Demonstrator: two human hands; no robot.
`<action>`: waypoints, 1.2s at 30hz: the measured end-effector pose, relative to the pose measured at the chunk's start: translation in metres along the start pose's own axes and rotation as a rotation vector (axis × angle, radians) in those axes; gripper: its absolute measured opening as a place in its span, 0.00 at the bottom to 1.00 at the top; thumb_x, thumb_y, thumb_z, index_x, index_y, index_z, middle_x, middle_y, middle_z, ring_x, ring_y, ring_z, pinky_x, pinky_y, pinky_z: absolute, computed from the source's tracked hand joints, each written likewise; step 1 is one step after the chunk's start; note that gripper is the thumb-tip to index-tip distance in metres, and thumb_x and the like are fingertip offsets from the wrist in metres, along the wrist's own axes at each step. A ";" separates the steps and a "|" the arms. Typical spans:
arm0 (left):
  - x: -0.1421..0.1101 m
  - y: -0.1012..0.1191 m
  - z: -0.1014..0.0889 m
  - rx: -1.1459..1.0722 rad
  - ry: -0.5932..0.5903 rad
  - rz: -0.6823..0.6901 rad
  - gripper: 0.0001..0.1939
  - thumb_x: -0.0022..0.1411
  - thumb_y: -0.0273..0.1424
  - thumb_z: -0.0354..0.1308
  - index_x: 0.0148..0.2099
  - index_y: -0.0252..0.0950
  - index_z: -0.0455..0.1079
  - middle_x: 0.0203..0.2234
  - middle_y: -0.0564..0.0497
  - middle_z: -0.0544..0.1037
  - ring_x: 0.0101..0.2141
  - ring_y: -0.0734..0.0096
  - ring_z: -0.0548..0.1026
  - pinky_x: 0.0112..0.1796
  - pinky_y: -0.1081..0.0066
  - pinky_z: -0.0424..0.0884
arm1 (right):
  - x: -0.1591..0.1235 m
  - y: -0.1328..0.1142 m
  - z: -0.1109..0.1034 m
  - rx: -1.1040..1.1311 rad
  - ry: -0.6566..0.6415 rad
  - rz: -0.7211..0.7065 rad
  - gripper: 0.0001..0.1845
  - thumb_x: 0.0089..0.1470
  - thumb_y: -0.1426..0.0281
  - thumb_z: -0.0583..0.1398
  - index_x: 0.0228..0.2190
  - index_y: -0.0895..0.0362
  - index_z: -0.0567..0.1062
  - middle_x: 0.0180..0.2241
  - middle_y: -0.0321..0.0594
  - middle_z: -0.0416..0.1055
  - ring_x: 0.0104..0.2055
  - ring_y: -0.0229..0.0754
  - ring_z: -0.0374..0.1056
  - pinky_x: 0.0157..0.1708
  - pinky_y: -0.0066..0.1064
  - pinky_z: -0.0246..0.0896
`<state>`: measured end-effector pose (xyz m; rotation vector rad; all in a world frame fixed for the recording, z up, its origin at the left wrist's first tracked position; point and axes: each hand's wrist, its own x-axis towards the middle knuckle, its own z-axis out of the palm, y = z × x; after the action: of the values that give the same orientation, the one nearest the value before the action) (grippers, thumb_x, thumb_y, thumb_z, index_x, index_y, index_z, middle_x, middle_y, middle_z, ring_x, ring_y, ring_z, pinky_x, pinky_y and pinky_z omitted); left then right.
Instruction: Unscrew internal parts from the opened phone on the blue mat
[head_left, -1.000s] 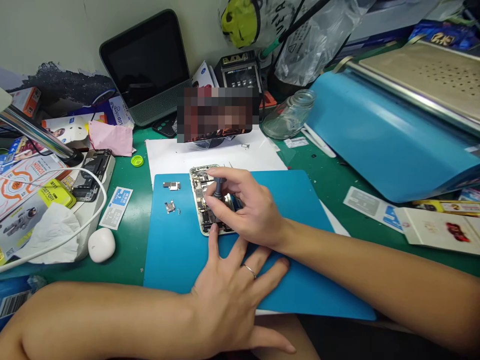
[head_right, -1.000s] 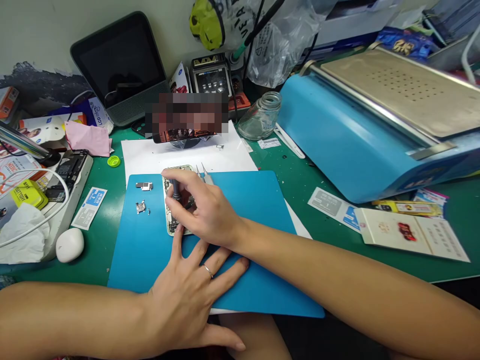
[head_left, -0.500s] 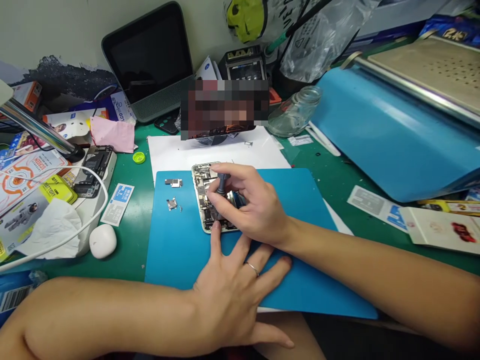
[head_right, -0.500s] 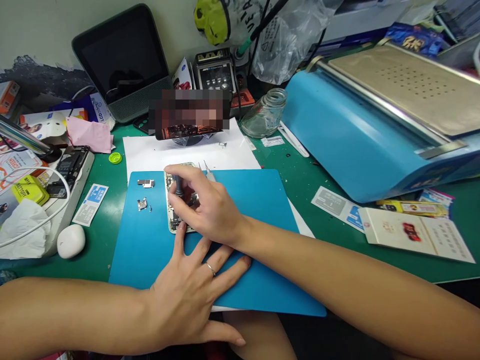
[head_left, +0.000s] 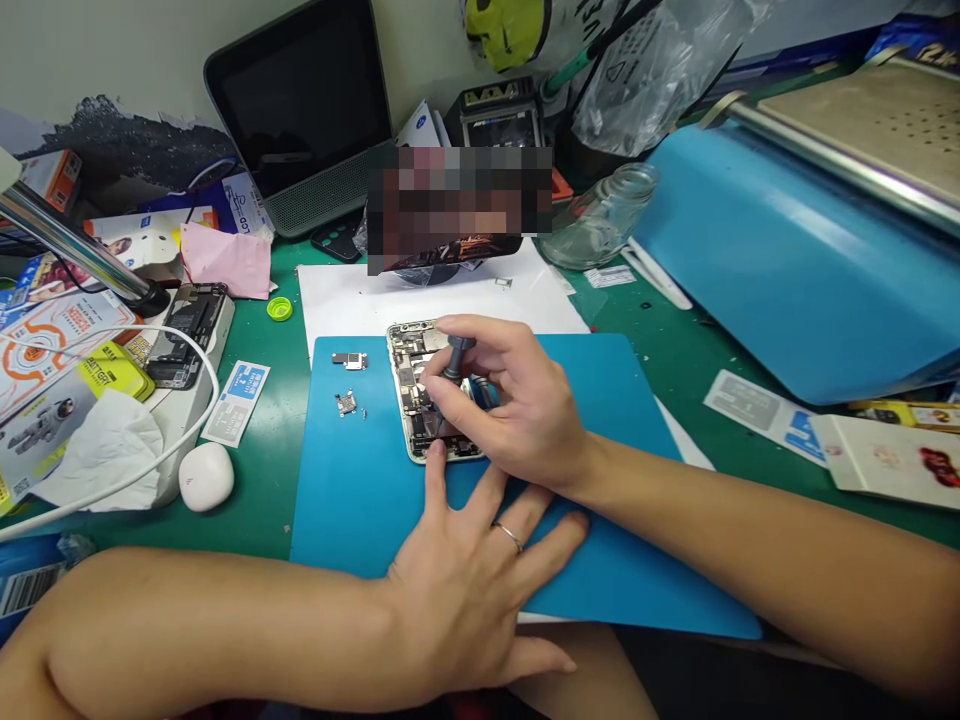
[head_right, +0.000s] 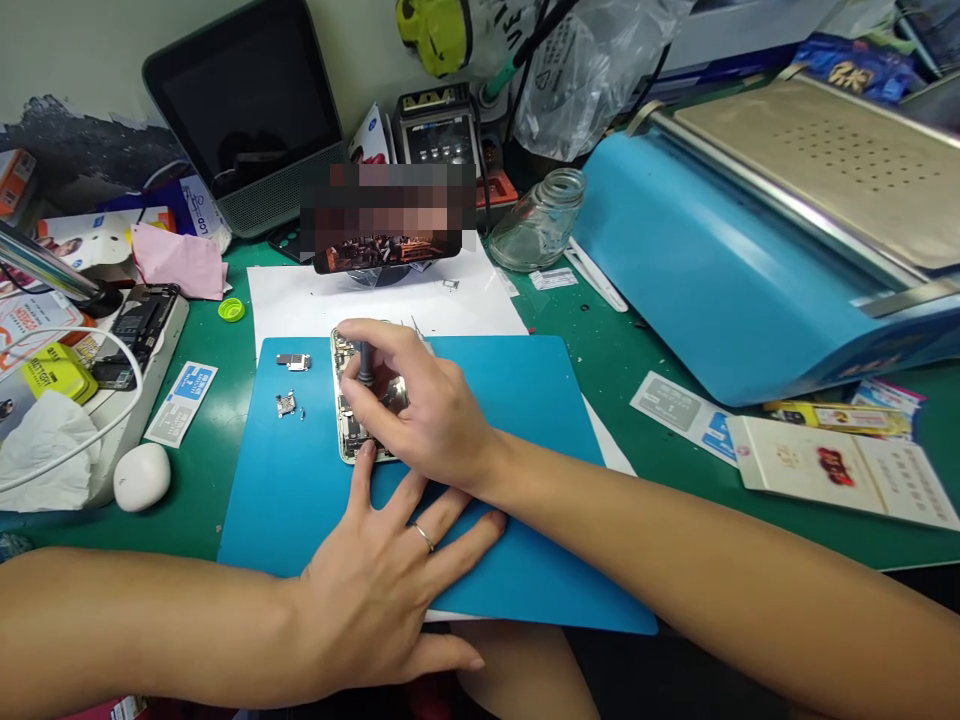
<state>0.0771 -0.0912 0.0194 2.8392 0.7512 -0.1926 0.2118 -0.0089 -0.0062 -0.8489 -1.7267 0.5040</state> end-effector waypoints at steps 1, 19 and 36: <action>0.000 0.000 0.000 -0.006 -0.002 -0.001 0.45 0.69 0.61 0.51 0.77 0.41 0.50 0.74 0.47 0.57 0.71 0.42 0.49 0.66 0.32 0.52 | 0.000 0.000 0.000 0.003 0.001 0.006 0.20 0.64 0.76 0.60 0.55 0.52 0.67 0.35 0.34 0.74 0.28 0.33 0.72 0.29 0.27 0.74; -0.001 -0.001 0.001 -0.113 0.004 -0.011 0.43 0.70 0.57 0.54 0.76 0.41 0.50 0.74 0.47 0.57 0.72 0.43 0.48 0.66 0.26 0.46 | 0.001 -0.001 0.000 -0.008 -0.022 0.005 0.21 0.63 0.78 0.60 0.55 0.52 0.67 0.34 0.34 0.74 0.28 0.33 0.71 0.26 0.26 0.70; 0.000 -0.001 0.001 -0.047 0.009 -0.009 0.45 0.68 0.60 0.53 0.76 0.41 0.50 0.74 0.48 0.57 0.71 0.44 0.49 0.67 0.31 0.51 | 0.001 -0.002 -0.001 0.032 -0.035 0.022 0.21 0.64 0.77 0.60 0.55 0.50 0.67 0.36 0.34 0.74 0.28 0.34 0.71 0.29 0.27 0.72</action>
<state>0.0767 -0.0903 0.0183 2.7948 0.7600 -0.1611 0.2118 -0.0089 -0.0040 -0.8412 -1.7381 0.5623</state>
